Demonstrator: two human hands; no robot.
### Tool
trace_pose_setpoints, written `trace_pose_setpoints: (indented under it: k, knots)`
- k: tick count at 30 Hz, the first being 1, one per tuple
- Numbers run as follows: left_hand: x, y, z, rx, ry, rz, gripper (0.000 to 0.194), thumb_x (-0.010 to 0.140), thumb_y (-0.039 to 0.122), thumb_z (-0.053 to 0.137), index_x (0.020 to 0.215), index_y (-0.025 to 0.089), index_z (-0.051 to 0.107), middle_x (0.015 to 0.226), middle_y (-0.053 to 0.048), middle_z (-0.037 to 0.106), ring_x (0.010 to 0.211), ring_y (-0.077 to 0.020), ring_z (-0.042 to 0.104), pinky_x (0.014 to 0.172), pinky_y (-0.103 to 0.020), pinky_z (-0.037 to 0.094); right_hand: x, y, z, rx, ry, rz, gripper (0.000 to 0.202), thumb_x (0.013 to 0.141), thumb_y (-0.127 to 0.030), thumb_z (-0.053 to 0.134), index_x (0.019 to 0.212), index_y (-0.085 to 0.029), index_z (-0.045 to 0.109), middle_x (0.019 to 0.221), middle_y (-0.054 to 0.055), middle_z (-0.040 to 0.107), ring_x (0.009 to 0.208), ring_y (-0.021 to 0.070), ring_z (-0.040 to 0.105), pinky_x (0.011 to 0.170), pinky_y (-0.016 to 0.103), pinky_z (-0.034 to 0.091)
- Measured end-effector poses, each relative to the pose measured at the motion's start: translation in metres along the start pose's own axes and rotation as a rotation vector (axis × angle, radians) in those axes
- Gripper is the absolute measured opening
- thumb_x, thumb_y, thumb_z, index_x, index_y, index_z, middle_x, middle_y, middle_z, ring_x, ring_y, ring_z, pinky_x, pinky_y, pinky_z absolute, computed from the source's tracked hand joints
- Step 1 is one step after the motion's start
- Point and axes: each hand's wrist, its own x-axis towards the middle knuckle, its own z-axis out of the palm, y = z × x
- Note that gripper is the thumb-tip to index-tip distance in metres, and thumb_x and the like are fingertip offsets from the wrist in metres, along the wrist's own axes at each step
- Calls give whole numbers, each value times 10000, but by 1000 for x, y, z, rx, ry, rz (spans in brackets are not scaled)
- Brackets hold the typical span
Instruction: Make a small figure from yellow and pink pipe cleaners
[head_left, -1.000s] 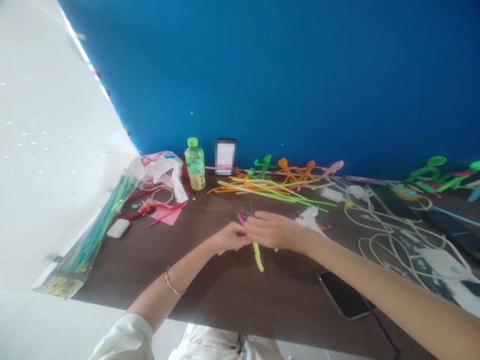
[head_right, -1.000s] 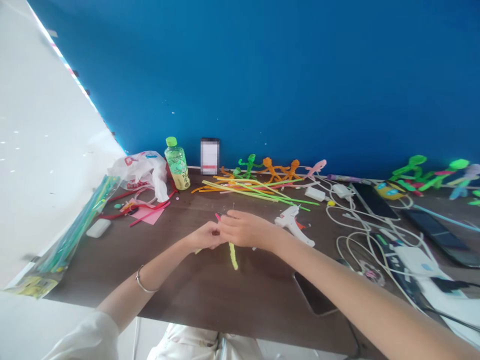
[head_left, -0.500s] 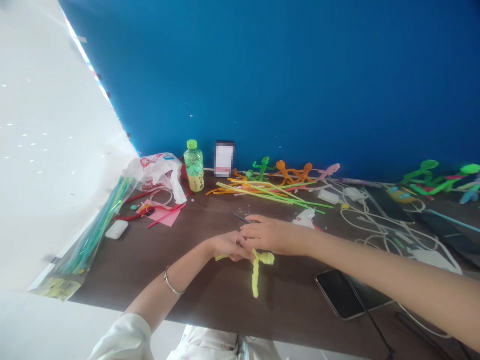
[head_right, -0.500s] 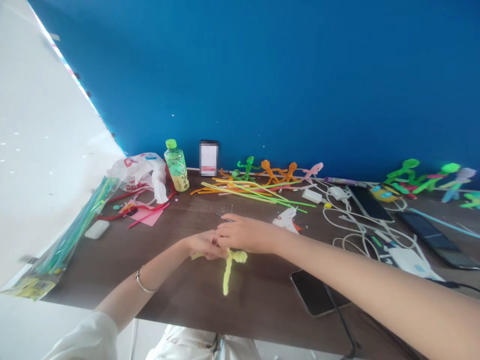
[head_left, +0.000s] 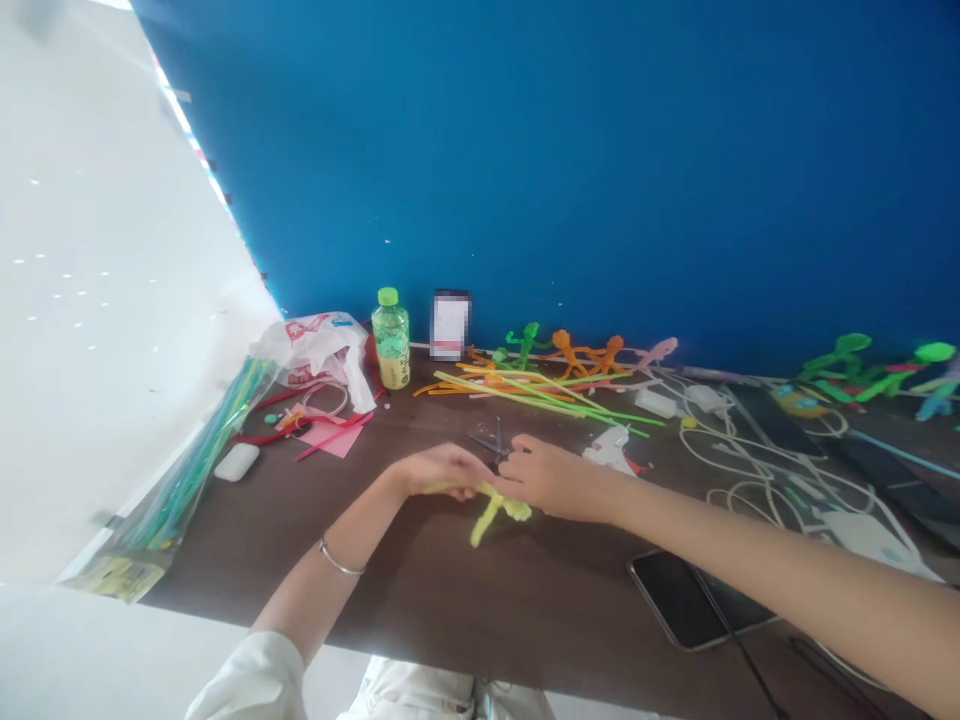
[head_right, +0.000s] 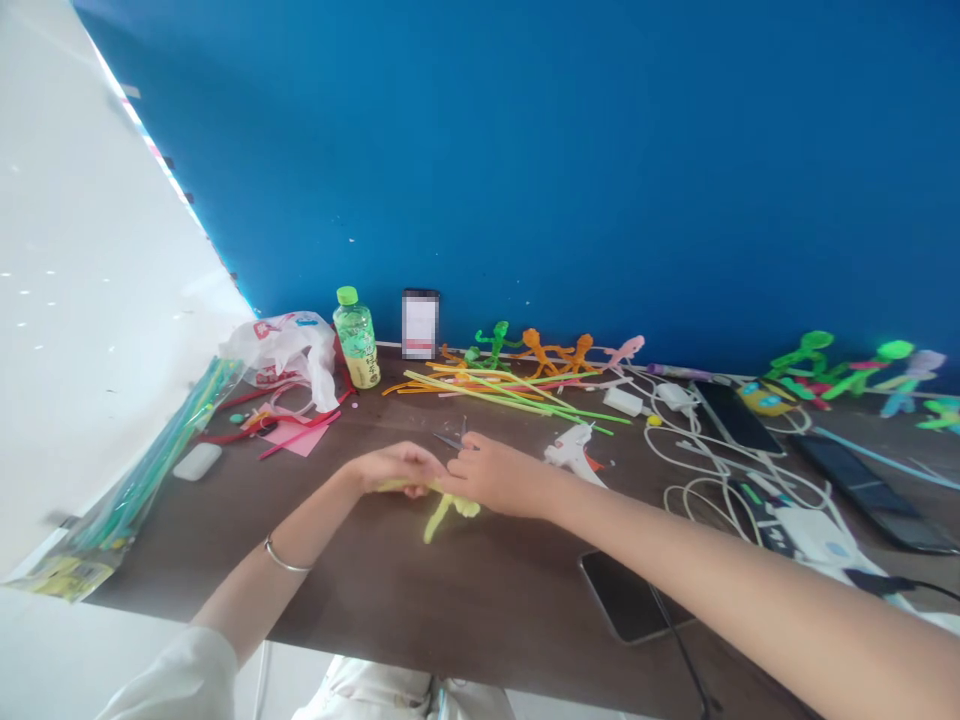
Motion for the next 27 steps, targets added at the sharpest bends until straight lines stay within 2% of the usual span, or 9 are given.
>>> trace_pose_setpoints:
  k: [2,4,6,9,12,17,19,23,27]
  knots:
    - [-1,4,-17,-231,142,172,395,657,391,644,938,112,642,872,-124,652,763,-178,606,695,-291,447,-3,6,10,-79,62,131,264,787,-12,340,878,-154,543,679,31,546,574,139,429,656,293,256]
    - [0,5,-28,-392,418,435,404,715,464,548,931,137,645,1007,-135,636,909,-198,593,800,-302,436,-6,10,20,-122,139,318,274,777,3,330,863,-141,548,665,37,541,565,142,420,652,294,250]
    - [3,3,-30,-321,502,518,382,714,409,569,971,135,637,1086,-141,613,994,-219,566,867,-320,410,-5,10,30,-126,238,490,288,765,13,328,877,-132,550,682,44,548,604,153,446,688,300,258]
    - [7,-2,-21,87,506,500,386,679,381,627,953,109,653,996,-133,653,959,-234,574,859,-334,410,0,5,40,-104,302,555,297,771,18,332,883,-143,554,708,44,559,664,163,475,723,304,266]
    - [9,-7,-9,331,421,403,370,656,385,652,892,100,671,857,-104,683,795,-191,606,799,-318,436,5,-2,44,-111,246,438,274,804,-2,347,867,-163,559,696,27,561,656,160,465,730,309,272]
    - [9,-10,-3,178,232,291,401,603,356,705,884,76,646,721,-82,671,654,-152,611,711,-302,466,7,-5,41,-156,265,357,228,850,-65,368,903,-167,564,730,24,585,653,148,456,761,315,284]
    - [10,-10,-2,129,248,284,386,586,354,718,838,70,647,696,-79,662,633,-142,606,695,-293,468,6,-4,41,-170,291,349,248,850,-52,355,915,-162,568,718,23,589,646,146,459,777,322,291]
    - [13,-13,-1,139,365,324,351,570,350,724,764,67,650,664,-66,646,600,-120,580,665,-265,461,8,-4,41,-144,301,378,320,833,-6,318,967,-153,569,690,21,596,644,143,476,877,365,269]
    - [14,-15,-3,245,387,326,304,595,338,703,745,79,655,658,-55,644,593,-108,561,627,-232,437,12,-5,34,64,242,462,302,816,-19,339,868,-173,593,743,41,613,735,154,521,907,407,253]
